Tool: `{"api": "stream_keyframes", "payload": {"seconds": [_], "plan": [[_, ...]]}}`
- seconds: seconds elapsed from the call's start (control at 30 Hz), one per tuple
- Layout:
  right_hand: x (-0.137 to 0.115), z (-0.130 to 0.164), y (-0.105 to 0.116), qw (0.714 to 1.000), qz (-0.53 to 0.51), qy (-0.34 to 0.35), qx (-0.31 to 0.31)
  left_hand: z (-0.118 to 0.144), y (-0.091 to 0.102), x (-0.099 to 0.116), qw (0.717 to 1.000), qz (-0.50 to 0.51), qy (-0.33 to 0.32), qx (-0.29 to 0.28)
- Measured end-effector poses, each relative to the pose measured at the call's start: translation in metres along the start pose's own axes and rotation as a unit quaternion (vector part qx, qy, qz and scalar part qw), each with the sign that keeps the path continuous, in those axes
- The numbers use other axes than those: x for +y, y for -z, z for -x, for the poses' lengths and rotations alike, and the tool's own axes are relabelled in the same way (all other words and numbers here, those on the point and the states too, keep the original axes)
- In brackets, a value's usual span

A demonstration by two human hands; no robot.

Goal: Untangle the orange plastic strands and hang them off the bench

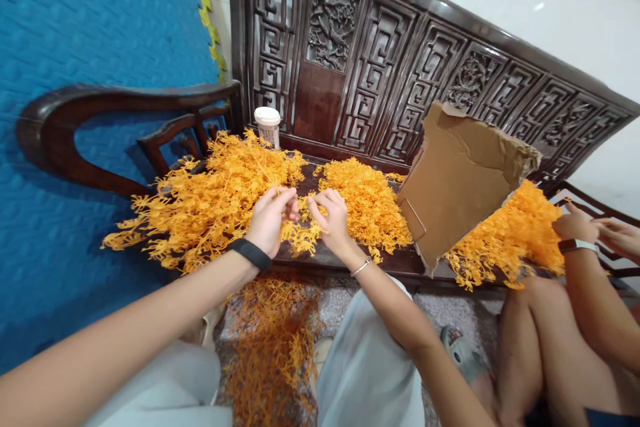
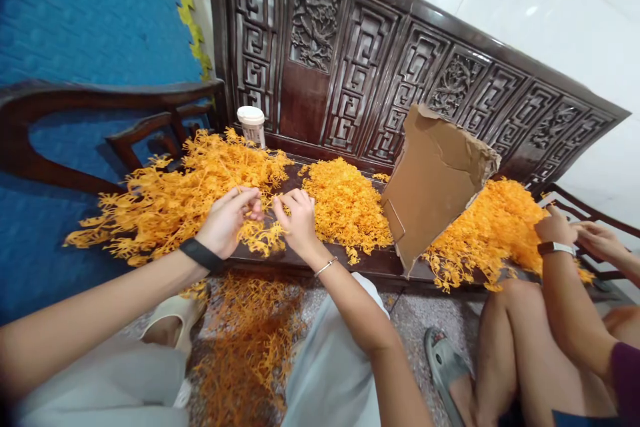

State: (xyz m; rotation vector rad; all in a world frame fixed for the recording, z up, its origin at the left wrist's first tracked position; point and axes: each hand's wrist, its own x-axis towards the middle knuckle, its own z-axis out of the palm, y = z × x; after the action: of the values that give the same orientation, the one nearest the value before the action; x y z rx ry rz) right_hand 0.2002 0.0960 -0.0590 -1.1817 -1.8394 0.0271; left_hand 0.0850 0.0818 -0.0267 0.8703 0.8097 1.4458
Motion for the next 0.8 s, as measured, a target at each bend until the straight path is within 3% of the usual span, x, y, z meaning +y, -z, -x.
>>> {"api": "stream_keyframes", "payload": {"seconds": [0.17, 0.27, 0.4, 0.63, 0.73, 0.8], "plan": [[-0.002, 0.011, -0.003, 1.000, 0.005, 0.023, -0.009, 0.005, 0.006, -0.004, 0.996, -0.065, 0.048, 0.048], [-0.001, 0.015, -0.002, 1.000, 0.005, 0.026, -0.014, 0.009, 0.009, -0.001, 0.994, -0.070, 0.086, 0.011], [-0.002, 0.016, 0.005, 0.999, -0.039, -0.024, 0.002, 0.011, 0.010, 0.002, 0.992, -0.035, 0.110, -0.053], [-0.014, 0.013, -0.003, 0.990, -0.119, -0.065, 0.046, 0.006, 0.003, -0.002, 0.994, -0.052, 0.084, -0.046], [0.011, -0.004, 0.010, 0.978, -0.111, -0.105, 0.142, 0.017, 0.000, 0.004, 0.993, -0.077, 0.079, -0.033], [0.043, -0.017, 0.036, 0.945, -0.121, -0.167, 0.255, 0.030, 0.002, 0.012, 0.988, -0.099, 0.102, -0.057]]}}
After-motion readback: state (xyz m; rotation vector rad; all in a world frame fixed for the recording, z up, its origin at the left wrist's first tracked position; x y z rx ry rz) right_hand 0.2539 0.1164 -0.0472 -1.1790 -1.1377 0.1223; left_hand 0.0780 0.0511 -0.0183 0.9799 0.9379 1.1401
